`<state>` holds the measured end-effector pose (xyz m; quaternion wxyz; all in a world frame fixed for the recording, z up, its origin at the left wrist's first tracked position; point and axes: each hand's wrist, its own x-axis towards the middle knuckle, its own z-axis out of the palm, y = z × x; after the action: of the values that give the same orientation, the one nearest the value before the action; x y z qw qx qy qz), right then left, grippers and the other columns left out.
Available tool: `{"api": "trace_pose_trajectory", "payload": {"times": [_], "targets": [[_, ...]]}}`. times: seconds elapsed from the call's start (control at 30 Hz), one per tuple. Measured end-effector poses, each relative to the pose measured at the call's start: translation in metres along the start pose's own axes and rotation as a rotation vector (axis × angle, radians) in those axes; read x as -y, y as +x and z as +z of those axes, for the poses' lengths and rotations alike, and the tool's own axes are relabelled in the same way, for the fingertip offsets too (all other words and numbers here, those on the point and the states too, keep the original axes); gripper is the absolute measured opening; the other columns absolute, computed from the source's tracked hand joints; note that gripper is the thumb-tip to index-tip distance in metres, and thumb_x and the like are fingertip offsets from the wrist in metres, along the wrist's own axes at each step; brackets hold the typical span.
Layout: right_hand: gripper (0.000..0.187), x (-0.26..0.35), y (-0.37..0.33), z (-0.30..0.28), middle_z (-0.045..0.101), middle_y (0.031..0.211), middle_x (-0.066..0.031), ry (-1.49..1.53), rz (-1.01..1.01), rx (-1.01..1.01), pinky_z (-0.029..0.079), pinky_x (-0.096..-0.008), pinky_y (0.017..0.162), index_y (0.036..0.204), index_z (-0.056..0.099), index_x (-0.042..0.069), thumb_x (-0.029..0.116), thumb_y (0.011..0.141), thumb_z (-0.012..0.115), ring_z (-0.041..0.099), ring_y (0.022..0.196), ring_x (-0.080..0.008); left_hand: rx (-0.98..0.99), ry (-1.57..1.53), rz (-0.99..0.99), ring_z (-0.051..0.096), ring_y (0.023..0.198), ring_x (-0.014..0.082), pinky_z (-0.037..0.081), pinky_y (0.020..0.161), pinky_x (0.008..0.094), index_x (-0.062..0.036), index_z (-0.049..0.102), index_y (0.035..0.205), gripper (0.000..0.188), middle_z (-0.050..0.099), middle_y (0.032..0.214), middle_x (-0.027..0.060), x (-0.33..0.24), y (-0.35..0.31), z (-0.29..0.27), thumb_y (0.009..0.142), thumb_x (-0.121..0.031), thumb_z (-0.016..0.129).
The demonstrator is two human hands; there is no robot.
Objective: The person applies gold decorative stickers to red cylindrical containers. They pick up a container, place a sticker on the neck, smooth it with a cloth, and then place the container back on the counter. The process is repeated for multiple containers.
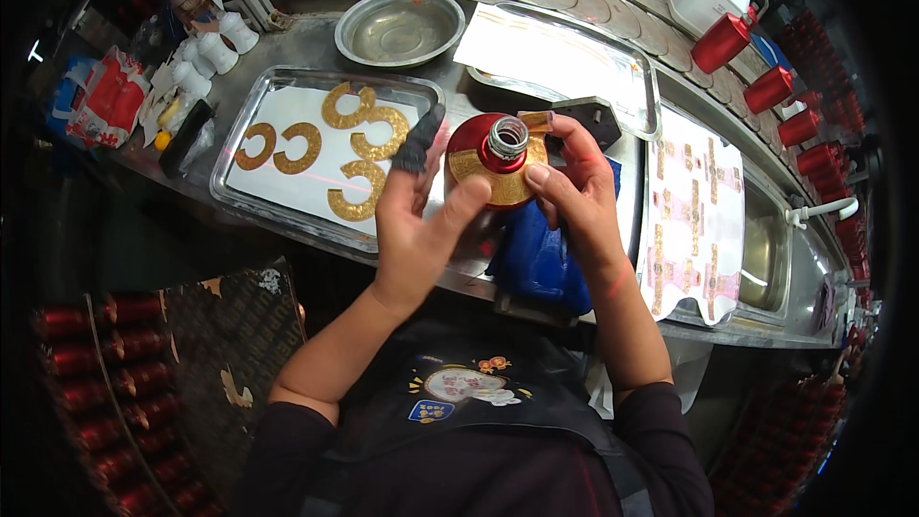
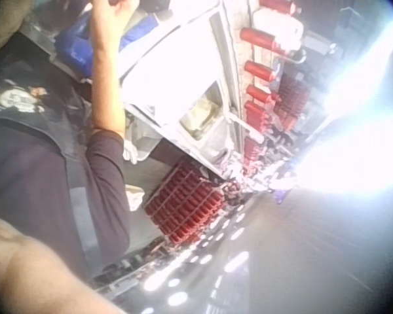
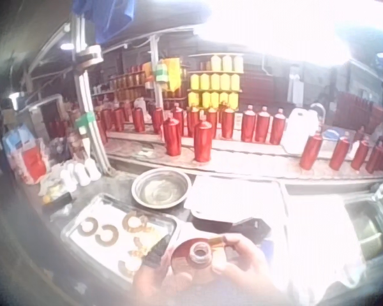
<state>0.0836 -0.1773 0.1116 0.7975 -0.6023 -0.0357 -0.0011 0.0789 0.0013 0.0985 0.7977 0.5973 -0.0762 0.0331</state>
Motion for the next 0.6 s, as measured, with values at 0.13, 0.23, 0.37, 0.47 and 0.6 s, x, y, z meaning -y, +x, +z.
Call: {"api": "trace_pose_trajectory", "payload": {"times": [0.13,0.23,0.37,0.47,0.6], "targets": [[0.054,-0.001,0.000,-0.001,0.055,0.130,-0.0090,-0.096,-0.047,0.032,0.054,-0.0210,0.076,0.132,0.051,-0.002,0.010,0.085,0.075,0.065,0.091,-0.0097,0.104,0.619,0.522,0.059,0.124,0.0376,0.045,0.104,0.0401,0.0059,0.062,0.127,0.053,0.054,0.136,0.0324,0.003,-0.013,-0.008,0.094,-0.036,0.069],[0.053,-0.004,0.001,-0.002,0.059,0.124,-0.0067,-0.102,-0.060,0.031,0.053,-0.0196,0.074,0.129,0.053,-0.002,0.011,0.083,0.077,0.065,0.087,-0.0077,0.072,0.560,0.453,0.065,0.114,0.0400,0.050,0.097,0.0400,0.0068,0.067,0.117,0.045,0.059,0.130,0.0329,0.005,-0.007,-0.013,0.097,-0.033,0.066],[0.052,-0.009,0.005,0.000,0.061,0.120,-0.0056,-0.109,-0.097,0.019,0.052,-0.0187,0.072,0.127,0.054,-0.002,0.012,0.083,0.077,0.065,0.085,-0.0063,0.064,0.640,0.385,0.070,0.101,0.0374,0.053,0.089,0.0429,0.0073,0.067,0.114,0.042,0.061,0.128,0.0302,0.000,0.004,-0.020,0.098,-0.032,0.064],[0.051,-0.009,0.004,0.000,0.062,0.118,-0.0054,-0.109,-0.096,0.020,0.052,-0.0188,0.073,0.127,0.054,-0.001,0.013,0.083,0.077,0.065,0.086,-0.0064,0.082,0.874,0.616,0.069,0.101,0.0399,0.050,0.093,0.0481,0.0065,0.070,0.109,0.042,0.061,0.128,0.0302,-0.007,-0.003,-0.019,0.098,-0.033,0.062],[0.048,-0.008,0.000,-0.001,0.062,0.115,-0.0055,-0.004,-0.055,0.043,0.054,-0.0212,0.077,0.129,0.051,0.000,0.010,0.087,0.074,0.065,0.095,-0.0095,0.122,0.964,0.652,0.066,0.106,0.0446,0.046,0.096,0.0544,0.0016,0.074,0.105,0.040,0.055,0.130,0.0379,-0.008,-0.020,-0.012,0.095,-0.036,0.064]]}}
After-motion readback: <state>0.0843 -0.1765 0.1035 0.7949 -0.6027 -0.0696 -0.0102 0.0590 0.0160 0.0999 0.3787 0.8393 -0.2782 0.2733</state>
